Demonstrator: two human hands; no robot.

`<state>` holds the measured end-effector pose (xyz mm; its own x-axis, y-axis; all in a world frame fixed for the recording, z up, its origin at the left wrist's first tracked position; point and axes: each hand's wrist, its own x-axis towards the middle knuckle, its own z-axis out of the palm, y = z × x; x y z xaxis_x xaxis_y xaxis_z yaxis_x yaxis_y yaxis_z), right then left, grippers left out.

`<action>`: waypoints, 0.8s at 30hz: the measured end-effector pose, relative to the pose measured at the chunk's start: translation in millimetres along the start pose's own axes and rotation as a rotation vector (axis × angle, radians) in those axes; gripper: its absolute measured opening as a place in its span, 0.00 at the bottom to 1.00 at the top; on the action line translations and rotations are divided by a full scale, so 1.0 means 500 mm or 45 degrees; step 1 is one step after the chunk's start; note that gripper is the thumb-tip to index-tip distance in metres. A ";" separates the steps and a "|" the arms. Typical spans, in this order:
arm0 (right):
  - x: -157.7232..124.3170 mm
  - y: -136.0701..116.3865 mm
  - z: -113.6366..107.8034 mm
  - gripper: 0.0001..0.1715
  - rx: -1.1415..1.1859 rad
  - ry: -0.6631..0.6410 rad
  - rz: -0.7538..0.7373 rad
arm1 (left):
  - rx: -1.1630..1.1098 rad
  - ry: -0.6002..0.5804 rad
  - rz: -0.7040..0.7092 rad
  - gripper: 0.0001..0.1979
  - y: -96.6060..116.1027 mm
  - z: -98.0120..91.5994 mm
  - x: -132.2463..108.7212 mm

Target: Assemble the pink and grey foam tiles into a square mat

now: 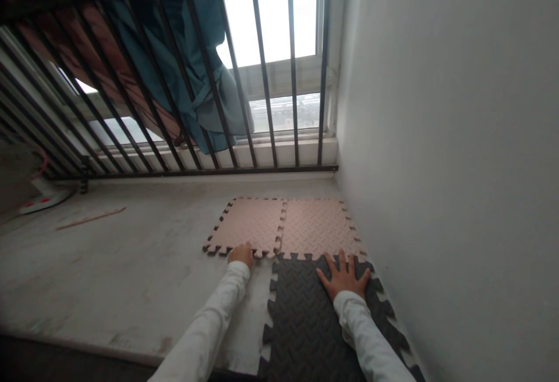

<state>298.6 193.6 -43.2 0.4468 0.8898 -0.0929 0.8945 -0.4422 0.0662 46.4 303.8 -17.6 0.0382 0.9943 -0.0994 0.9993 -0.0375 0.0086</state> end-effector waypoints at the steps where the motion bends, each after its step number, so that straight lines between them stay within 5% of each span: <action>1: 0.001 0.001 0.003 0.33 0.004 0.003 -0.002 | -0.001 -0.004 -0.010 0.15 0.000 0.000 0.001; 16: -0.004 -0.004 -0.011 0.33 -0.024 -0.009 0.017 | -0.051 0.063 -0.045 0.20 0.015 -0.015 -0.022; 20: -0.003 -0.002 -0.006 0.32 -0.010 0.020 0.004 | -0.050 0.186 0.005 0.17 -0.007 -0.093 -0.002; 24: 0.007 0.007 0.010 0.35 0.022 0.023 -0.032 | -0.029 0.351 -0.004 0.17 -0.082 -0.235 0.027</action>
<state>303.2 194.5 -48.2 0.4238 0.9025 -0.0764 0.9057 -0.4213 0.0470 5.4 330.3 97.7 0.0290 0.9842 0.1748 0.9989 -0.0350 0.0314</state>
